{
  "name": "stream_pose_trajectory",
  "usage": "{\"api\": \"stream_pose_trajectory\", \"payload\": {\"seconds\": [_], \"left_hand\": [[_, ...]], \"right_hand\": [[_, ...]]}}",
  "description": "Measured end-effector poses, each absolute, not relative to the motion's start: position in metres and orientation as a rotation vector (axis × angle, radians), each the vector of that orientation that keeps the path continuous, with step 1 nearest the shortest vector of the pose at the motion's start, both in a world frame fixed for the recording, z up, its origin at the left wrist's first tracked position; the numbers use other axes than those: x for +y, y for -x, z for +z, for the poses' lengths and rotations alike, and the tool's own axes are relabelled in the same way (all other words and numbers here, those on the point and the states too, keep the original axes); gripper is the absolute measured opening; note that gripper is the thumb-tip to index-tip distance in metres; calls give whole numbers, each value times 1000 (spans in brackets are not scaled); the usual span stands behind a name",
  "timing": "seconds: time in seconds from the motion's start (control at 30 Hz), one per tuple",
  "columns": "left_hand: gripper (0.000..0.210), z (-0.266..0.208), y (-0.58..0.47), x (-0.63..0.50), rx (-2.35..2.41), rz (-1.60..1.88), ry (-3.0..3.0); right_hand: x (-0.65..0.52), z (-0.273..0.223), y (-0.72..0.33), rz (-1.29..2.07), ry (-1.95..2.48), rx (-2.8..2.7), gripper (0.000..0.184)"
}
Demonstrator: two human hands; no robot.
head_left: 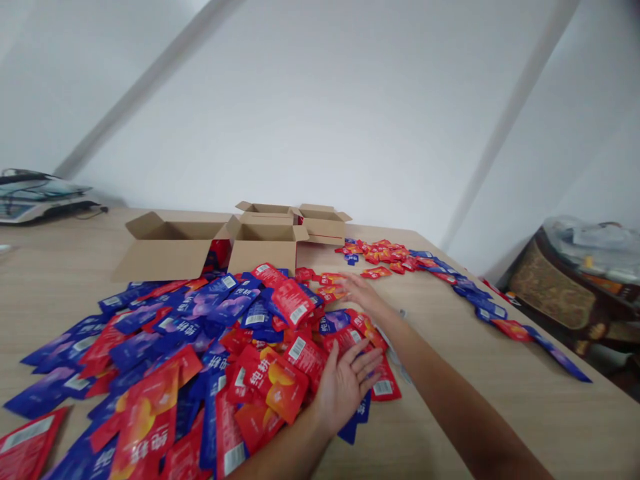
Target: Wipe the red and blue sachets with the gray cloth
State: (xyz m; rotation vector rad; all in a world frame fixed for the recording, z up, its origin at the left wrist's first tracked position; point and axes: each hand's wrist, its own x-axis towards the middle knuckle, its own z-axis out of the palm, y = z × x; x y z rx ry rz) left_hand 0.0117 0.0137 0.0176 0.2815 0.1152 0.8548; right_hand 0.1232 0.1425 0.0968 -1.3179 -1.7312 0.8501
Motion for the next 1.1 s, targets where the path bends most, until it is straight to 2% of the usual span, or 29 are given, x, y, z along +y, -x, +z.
{"api": "stream_pose_trajectory", "payload": {"seconds": [0.03, 0.13, 0.33, 0.6, 0.83, 1.1], "left_hand": [[65, 17, -12, 14, 113, 850, -286], [65, 15, -13, 14, 116, 840, -286], [64, 10, -16, 14, 135, 866, -265], [62, 13, -15, 13, 156, 864, -294], [56, 16, -13, 13, 169, 836, -337], [53, 15, -10, 13, 127, 820, -399]], "right_hand": [[163, 95, -131, 574, 1531, -1830, 41], [213, 82, -166, 307, 1775, -1859, 44], [264, 53, -226, 19, 2044, -2017, 53], [246, 14, -241, -333, 2184, -2158, 37], [166, 21, -279, -405, 2249, -2222, 30], [91, 26, -306, -389, 2334, -2149, 31]]}}
